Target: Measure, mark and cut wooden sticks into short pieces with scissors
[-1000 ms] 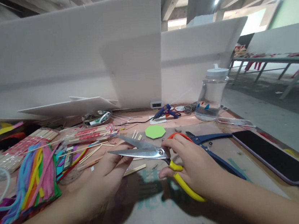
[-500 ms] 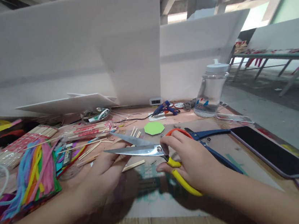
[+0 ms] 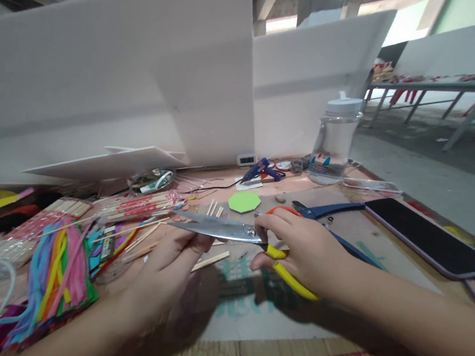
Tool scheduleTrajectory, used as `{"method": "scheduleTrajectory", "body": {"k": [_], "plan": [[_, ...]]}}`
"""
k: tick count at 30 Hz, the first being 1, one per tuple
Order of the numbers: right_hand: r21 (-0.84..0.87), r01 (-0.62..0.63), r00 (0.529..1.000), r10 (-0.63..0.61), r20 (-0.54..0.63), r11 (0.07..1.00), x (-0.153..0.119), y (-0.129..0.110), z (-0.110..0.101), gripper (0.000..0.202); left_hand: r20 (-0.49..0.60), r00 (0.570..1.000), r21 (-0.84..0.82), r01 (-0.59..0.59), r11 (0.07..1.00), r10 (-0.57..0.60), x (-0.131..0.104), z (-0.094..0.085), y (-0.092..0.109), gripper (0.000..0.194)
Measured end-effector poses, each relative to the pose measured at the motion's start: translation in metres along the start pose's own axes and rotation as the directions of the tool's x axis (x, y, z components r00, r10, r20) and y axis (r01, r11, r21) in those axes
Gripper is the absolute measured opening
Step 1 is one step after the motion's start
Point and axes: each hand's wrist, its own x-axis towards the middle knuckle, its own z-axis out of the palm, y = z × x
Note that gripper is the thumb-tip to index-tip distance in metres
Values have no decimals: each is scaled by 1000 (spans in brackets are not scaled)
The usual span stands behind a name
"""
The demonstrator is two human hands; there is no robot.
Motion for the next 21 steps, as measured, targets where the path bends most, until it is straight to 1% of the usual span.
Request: {"method": "scheduleTrajectory", "body": {"k": [3,5,8,11,13,16,21], "plan": [[37,1,999,0,-36,999,1,0,0,55,9,1000,-66,-26,997,27,2,-1,-1,24],[56,3,999,-1,-44,998,1,-1,0,55,10,999,-93,-51,994,52,3,-2,-5,24],[72,18,999,-14,-49,997,1,-2,0,52,33,992,-63,-121,991,124,4,-2,-14,26],[70,26,999,-24,-39,997,1,-3,0,50,103,978,-34,-176,984,179,4,-2,-19,30],[54,31,999,-30,-32,998,1,-4,0,49,121,973,-37,-193,981,196,4,-1,-20,30],[30,34,999,-34,-16,999,1,-5,-2,46,102,971,-54,-213,976,217,4,-1,-21,31],[32,43,999,-43,-22,999,1,-6,-3,47,92,976,-74,-193,978,199,4,-2,-24,28]]}}
